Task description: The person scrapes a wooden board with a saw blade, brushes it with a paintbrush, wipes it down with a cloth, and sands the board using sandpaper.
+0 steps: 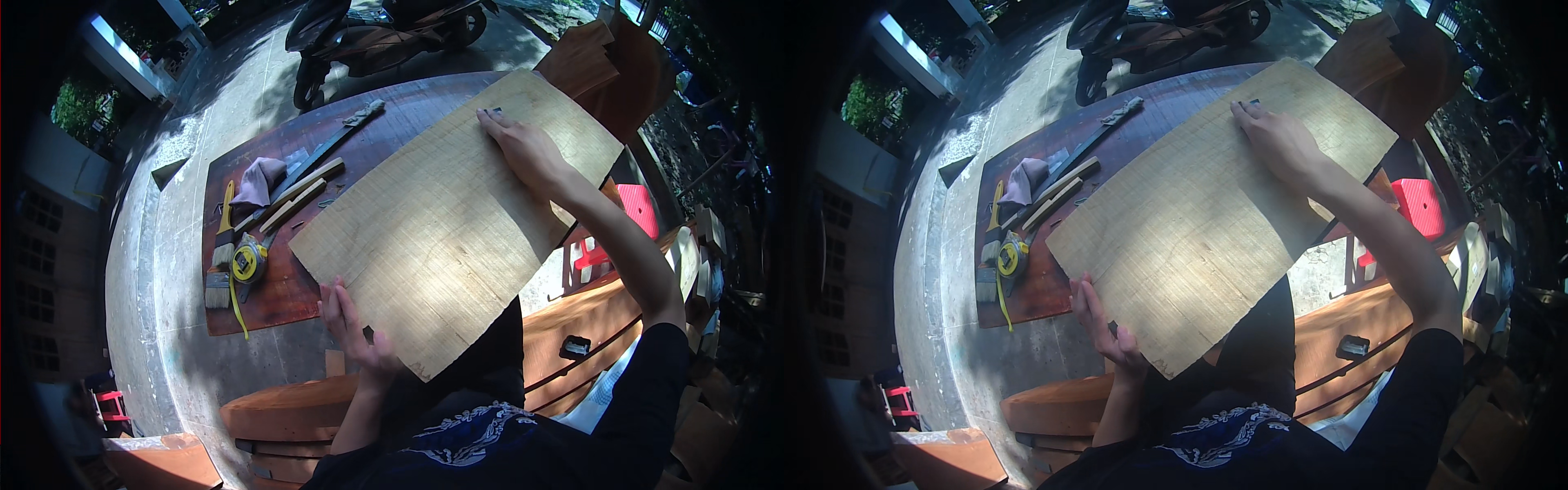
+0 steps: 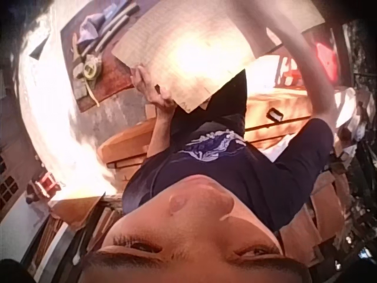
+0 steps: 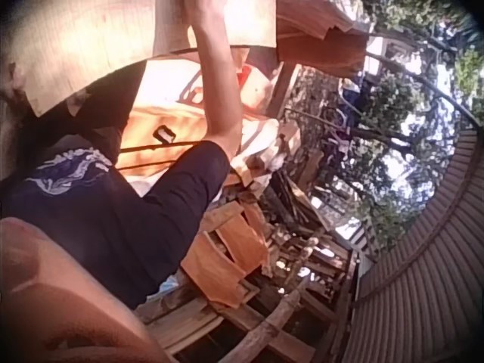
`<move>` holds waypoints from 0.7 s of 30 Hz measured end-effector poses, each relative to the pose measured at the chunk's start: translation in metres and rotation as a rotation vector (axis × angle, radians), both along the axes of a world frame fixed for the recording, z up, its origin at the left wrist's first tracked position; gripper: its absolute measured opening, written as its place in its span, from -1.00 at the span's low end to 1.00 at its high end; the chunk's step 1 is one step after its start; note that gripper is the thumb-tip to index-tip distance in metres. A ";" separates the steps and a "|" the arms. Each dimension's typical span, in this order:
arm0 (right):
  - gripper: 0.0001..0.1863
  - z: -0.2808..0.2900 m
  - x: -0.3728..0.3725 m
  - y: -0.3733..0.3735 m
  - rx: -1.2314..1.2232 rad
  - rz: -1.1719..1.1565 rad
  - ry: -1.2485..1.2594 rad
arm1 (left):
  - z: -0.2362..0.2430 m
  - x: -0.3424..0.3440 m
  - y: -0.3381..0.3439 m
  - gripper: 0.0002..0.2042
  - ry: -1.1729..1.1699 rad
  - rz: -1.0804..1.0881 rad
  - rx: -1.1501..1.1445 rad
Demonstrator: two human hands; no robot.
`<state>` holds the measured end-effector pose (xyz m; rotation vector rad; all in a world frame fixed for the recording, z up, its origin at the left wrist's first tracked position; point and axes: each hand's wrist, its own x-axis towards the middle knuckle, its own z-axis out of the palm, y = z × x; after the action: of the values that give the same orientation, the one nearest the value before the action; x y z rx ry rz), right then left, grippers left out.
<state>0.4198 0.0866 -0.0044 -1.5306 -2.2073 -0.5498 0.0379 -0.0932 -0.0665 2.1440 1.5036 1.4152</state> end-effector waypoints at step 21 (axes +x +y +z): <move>-0.56 0.021 0.006 -0.018 -0.188 -0.014 0.019 | -0.004 -0.001 0.000 -0.13 -0.034 -0.009 -0.024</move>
<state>0.4260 0.0691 0.0164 -1.6371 -2.2902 -0.3382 0.0371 -0.0931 -0.0701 2.0998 1.4893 1.4161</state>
